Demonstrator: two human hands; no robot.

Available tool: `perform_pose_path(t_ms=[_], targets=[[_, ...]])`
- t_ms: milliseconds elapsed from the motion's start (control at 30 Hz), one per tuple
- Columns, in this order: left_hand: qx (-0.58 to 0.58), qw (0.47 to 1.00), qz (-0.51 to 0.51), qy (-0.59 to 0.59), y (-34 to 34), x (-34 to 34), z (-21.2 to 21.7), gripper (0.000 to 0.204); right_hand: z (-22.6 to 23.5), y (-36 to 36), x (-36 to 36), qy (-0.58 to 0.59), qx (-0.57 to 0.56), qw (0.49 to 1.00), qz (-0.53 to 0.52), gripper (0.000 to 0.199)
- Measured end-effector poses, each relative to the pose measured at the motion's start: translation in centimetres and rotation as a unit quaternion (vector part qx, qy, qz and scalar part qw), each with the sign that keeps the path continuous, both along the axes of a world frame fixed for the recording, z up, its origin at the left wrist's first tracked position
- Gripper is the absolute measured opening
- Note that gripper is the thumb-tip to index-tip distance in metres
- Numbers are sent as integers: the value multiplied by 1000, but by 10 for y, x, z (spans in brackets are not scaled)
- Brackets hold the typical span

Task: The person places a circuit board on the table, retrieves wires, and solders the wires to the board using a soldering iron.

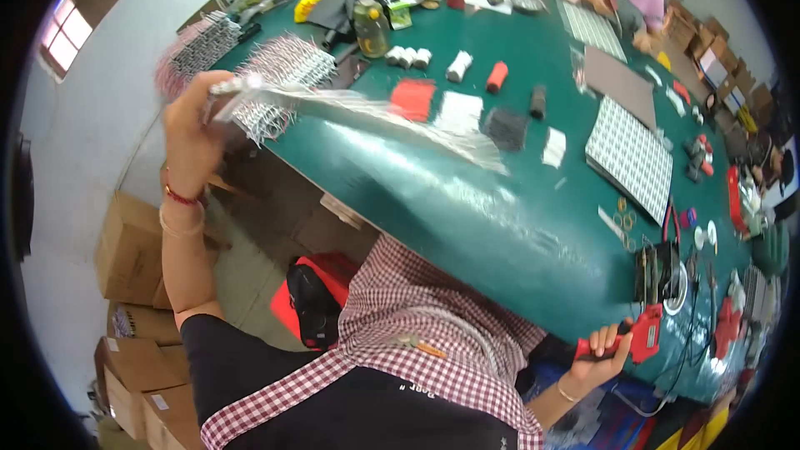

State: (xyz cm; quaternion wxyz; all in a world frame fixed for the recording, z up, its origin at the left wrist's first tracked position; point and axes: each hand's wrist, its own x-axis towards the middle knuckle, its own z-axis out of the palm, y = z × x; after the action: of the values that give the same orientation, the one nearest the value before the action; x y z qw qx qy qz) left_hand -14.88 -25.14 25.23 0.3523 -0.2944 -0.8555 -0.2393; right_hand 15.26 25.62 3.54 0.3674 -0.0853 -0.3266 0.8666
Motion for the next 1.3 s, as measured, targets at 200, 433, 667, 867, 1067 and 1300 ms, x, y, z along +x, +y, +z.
perform_pose_path(t_ms=[200,433,667,867,1067,1300], targets=[[-82,975,31,203,-123,-116,-24,30,15,-1,-23,-35,-18,999,-36,33],[-167,951,143,219,-196,-243,-151,19,27,-20,-54,-91,21,992,-81,33],[-125,956,220,151,-263,-249,-226,33,28,-42,-73,-161,29,982,-93,31],[-208,910,357,37,-263,-224,-253,52,37,-40,-79,-141,13,987,-71,32],[-58,947,283,142,-122,-222,-157,42,31,-27,-70,-122,-1,990,-69,33],[80,952,-260,-141,244,-199,-161,19,40,-40,-65,-94,-6,992,-87,34]])
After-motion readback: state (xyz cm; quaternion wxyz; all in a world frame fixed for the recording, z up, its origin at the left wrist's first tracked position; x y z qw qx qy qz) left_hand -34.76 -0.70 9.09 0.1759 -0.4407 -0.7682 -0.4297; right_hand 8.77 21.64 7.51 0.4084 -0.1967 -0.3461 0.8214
